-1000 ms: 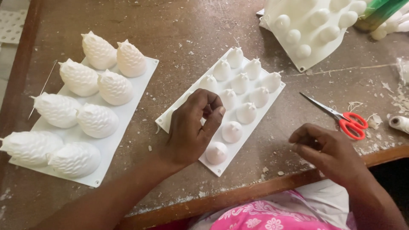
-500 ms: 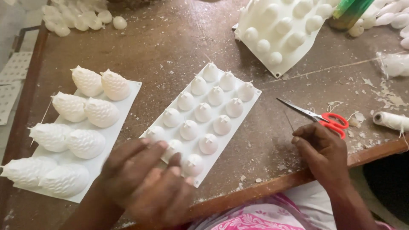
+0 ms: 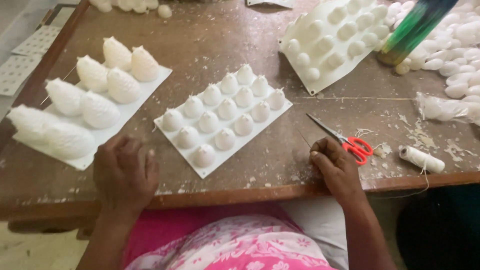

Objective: Manually inserting wicks into candle molds using a needle and thread.

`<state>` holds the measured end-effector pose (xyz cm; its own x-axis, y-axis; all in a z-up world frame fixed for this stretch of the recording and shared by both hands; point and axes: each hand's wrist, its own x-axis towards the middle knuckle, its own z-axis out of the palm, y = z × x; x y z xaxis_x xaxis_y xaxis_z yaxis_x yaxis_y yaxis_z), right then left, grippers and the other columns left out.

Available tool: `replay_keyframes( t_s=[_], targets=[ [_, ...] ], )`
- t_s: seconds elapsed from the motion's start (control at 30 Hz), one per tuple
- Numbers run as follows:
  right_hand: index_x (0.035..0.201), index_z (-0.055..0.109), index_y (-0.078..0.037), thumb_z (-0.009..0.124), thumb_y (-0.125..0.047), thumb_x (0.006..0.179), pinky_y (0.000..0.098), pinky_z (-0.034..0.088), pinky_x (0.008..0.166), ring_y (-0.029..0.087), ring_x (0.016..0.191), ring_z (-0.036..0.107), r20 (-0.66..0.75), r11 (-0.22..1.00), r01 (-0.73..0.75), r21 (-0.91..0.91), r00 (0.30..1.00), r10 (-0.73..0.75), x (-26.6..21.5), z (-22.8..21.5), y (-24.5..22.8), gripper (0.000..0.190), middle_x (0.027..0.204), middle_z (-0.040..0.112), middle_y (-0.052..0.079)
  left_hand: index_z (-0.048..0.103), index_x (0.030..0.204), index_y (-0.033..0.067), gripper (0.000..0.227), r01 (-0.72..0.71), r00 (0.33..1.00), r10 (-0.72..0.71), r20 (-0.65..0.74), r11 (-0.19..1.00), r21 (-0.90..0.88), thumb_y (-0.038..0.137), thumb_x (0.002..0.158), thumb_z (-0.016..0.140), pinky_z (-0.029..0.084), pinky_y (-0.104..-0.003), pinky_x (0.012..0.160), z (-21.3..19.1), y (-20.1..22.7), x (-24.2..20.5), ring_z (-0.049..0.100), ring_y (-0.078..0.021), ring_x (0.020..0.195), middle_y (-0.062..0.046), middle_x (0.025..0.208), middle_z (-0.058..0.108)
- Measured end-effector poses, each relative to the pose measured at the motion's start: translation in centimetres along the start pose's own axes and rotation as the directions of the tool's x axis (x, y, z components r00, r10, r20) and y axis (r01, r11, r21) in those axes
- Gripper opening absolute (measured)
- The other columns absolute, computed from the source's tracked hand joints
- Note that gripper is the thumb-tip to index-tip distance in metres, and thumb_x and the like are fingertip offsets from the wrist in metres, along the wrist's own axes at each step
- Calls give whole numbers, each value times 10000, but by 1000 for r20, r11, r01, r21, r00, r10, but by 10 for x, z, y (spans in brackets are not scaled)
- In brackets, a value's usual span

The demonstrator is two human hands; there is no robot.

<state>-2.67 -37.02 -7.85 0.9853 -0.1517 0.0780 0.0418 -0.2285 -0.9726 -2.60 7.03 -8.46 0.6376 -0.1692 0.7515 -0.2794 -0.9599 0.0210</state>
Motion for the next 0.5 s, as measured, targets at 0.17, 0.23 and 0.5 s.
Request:
replay_keyframes(
  t_s=[0.17,0.23,0.5],
  targets=[
    [972,606,-61,607,-65,972,237,414,557,77,641,516,101,991,-60,123,994,47,-4,-6,0,4,764,581,-8,482,1282,95,447,2,998,1,60,999,-50,139,927,750,508,-454,868,-8,8,10,571,-306,1075,-155,1241,489],
    [1016,604,-65,588,-50,991,222,431,582,79,669,545,70,981,-43,188,997,30,-2,-7,-3,33,796,609,8,474,1273,86,443,8,998,-1,70,996,-92,119,931,753,546,-420,840,-4,7,14,587,-288,1054,-152,1233,476],
    [1109,530,-112,508,-3,983,258,468,600,124,677,592,56,981,-48,188,998,39,3,-8,-10,168,846,679,87,480,1207,103,404,46,987,-30,156,994,-99,124,909,753,557,-324,619,11,2,14,597,-218,881,-123,1147,484]
  ],
)
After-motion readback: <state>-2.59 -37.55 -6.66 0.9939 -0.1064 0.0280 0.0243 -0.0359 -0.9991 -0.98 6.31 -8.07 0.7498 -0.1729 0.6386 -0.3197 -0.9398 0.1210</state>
